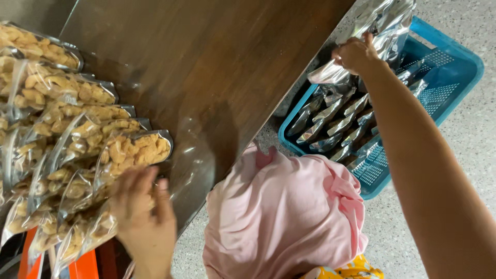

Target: The person sits on the floor and repeatedly picks up small, clear plastic bags filled with snacks. They fold the top of each bag and place it into a blue plastic basket. The person uses a pink cloth on their lap to wipe the bags before placing them in the basket.

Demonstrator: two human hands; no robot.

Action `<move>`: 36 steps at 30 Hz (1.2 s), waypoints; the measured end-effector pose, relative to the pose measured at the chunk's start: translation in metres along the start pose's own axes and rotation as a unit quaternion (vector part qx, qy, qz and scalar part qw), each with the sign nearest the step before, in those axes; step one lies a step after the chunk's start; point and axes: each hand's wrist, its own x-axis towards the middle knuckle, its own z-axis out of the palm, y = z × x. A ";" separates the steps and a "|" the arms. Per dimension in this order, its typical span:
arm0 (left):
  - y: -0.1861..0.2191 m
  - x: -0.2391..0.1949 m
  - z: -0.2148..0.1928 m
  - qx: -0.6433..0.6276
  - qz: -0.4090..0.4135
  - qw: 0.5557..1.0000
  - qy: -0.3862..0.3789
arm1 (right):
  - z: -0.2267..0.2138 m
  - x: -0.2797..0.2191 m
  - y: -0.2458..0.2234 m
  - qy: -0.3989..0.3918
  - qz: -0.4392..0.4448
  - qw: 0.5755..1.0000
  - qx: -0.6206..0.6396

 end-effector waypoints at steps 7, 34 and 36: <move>0.084 -0.038 0.065 -0.329 -0.201 0.887 -0.255 | -0.030 -0.128 -0.023 -0.003 -0.031 0.982 0.188; 0.086 -0.208 0.092 -0.564 -0.518 0.610 -0.204 | 0.161 -0.277 -0.059 -0.278 0.249 0.863 0.341; 0.085 -0.205 0.088 -0.524 -0.525 0.633 -0.221 | 0.184 -0.267 -0.071 -0.266 0.239 0.848 0.391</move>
